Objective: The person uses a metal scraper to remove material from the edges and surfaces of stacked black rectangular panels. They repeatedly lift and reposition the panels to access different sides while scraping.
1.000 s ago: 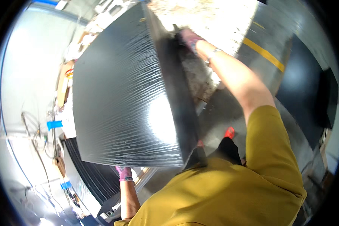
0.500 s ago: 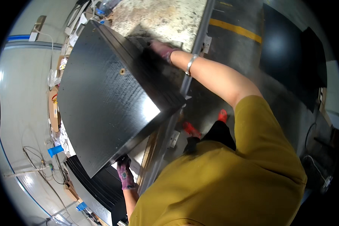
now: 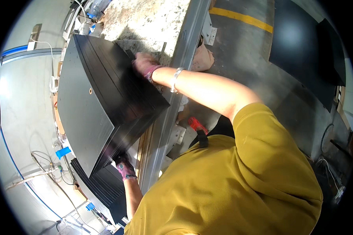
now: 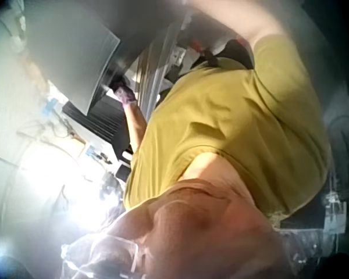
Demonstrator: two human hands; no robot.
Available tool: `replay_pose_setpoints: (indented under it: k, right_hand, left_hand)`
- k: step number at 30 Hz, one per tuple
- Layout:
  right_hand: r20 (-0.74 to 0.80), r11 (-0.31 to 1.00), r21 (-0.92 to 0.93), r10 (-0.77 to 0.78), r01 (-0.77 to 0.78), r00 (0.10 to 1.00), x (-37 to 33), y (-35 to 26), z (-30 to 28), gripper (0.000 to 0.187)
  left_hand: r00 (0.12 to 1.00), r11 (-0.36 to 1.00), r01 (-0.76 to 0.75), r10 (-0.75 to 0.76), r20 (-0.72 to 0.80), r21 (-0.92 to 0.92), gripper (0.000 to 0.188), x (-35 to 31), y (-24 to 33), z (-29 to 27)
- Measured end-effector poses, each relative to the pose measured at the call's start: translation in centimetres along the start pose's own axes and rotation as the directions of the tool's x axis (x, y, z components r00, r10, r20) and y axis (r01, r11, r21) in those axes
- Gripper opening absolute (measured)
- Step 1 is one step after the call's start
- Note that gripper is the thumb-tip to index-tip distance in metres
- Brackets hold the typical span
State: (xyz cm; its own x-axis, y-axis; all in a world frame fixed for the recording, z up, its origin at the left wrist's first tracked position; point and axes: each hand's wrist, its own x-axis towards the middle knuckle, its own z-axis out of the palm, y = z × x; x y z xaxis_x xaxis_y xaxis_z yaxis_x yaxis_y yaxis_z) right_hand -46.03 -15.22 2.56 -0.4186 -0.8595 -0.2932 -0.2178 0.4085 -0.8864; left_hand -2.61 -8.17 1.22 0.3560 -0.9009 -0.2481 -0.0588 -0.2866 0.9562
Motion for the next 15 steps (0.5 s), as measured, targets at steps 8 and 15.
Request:
replay_pose_setpoints:
  k: [8, 15]
  right_hand:
    - [0.107, 0.997, -0.076, 0.008, 0.000, 0.994, 4.9, -2.1, -2.0, 0.031]
    - [-0.015, 0.959, -0.207, -0.202, 0.194, 0.979, 11.8, -0.6, -3.1, 0.028]
  left_hand:
    - [0.954, 0.723, -0.292, 0.173, 0.246, 0.626, 0.036, -5.0, -3.1, 0.3]
    - [0.893, 0.713, -0.418, 0.208, 0.399, 0.563, 0.024, -5.6, -0.6, 0.1]
